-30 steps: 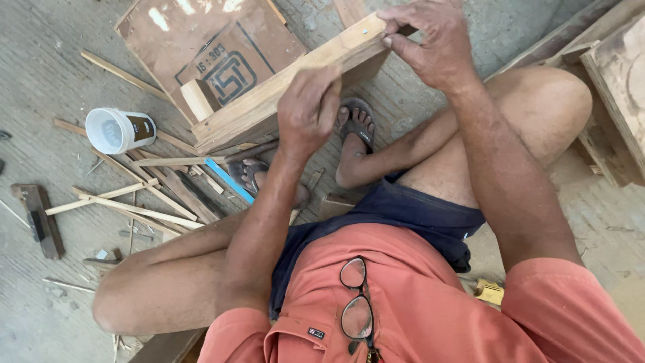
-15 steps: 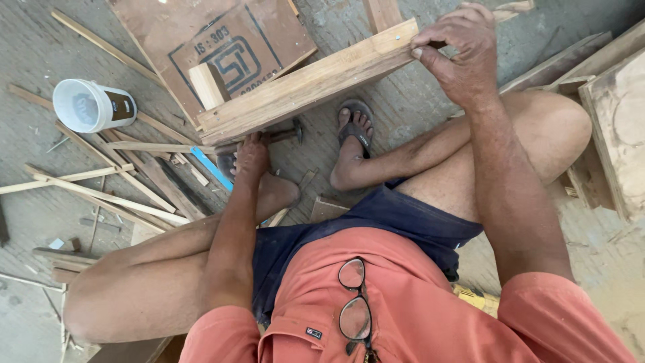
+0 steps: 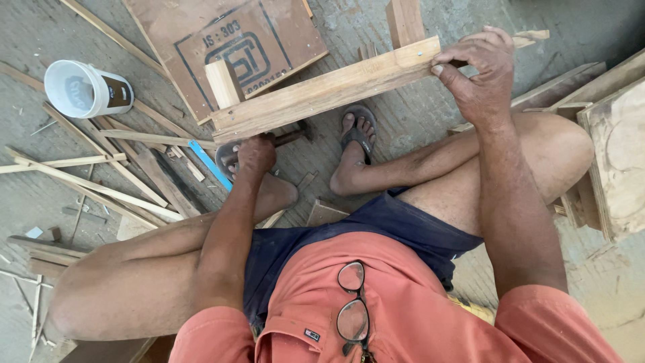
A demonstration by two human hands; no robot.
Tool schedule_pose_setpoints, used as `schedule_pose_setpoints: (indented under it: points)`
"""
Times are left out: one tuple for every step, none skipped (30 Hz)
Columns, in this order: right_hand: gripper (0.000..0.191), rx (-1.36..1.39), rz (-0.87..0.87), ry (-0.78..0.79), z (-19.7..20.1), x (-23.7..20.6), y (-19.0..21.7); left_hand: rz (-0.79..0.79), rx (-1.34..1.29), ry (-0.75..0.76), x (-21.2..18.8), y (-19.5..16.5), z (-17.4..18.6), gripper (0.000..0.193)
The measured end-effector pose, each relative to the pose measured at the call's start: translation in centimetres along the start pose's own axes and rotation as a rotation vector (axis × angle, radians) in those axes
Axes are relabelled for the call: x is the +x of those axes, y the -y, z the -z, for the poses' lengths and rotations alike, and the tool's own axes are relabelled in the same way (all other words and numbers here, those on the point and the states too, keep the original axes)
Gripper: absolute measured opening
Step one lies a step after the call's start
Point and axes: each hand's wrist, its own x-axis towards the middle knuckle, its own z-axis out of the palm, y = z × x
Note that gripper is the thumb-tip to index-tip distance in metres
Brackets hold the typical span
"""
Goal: The person sits on the floor assembling a small wooden frame. They fit wooden strips and blocks into the frame, position nails, and hammer them in with a hammer, then turn the frame over and press pieces into place.
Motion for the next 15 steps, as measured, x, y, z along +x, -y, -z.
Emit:
schedule_pose_setpoints:
  points:
    - [0.011, -0.006, 0.009, -0.003, 0.0, 0.0, 0.0, 0.040, -0.055, 0.026, -0.4, -1.0, 0.6, 0.031]
    - [0.010, -0.014, 0.014, -0.007, 0.2, -0.2, -0.1, 0.075, -0.108, 0.055, -0.9, -2.1, 1.1, 0.030]
    - [0.010, -0.008, 0.011, -0.005, 0.3, -0.3, -0.1, 0.022, -0.142, 0.025, -1.6, -3.4, 1.5, 0.031]
    - [0.010, -0.003, 0.010, -0.005, 0.4, -0.4, -0.2, -0.033, -0.175, -0.007, -2.3, -4.5, 1.9, 0.033]
    - [0.010, 0.003, 0.009, -0.005, 0.4, -0.5, -0.3, -0.088, -0.207, -0.038, -3.1, -5.7, 2.4, 0.036]
    - [0.010, 0.005, 0.000, -0.006, 0.4, -0.6, -0.4, -0.105, -0.270, -0.013, -3.8, -6.9, 2.8, 0.038]
    - [0.010, 0.008, -0.008, -0.007, 0.4, -0.7, -0.4, -0.121, -0.332, 0.012, -4.6, -8.1, 3.3, 0.041]
    - [0.009, 0.011, -0.015, -0.010, 0.4, -0.8, -0.5, -0.137, -0.393, 0.036, -5.3, -9.3, 3.9, 0.045]
    - [0.010, 0.020, -0.013, -0.019, 0.4, -0.8, -0.6, -0.077, -0.530, 0.087, -6.0, -10.6, 4.4, 0.045]
    - [0.010, 0.029, -0.013, -0.028, 0.4, -0.9, -0.6, -0.016, -0.666, 0.141, -7.0, -11.7, 4.8, 0.046]
    - [0.010, 0.037, -0.014, -0.037, 0.4, -1.1, -0.7, -0.084, -0.753, 0.113, -8.2, -12.4, 5.3, 0.050]
    - [0.011, 0.037, -0.006, -0.045, 0.5, -1.2, -0.7, -0.153, -0.840, 0.086, -9.4, -12.9, 5.7, 0.055]
    - [0.011, 0.038, 0.004, -0.052, 0.5, -1.3, -0.7, -0.221, -0.928, 0.058, -10.6, -13.5, 5.9, 0.059]
    - [0.011, 0.039, 0.017, -0.057, 0.5, -1.4, -0.8, -0.185, -0.894, 0.063, -11.8, -14.1, 6.1, 0.057]
    - [0.012, 0.046, 0.016, -0.060, 0.6, -1.5, -0.8, -0.146, -0.861, 0.064, -12.9, -14.5, 6.2, 0.055]
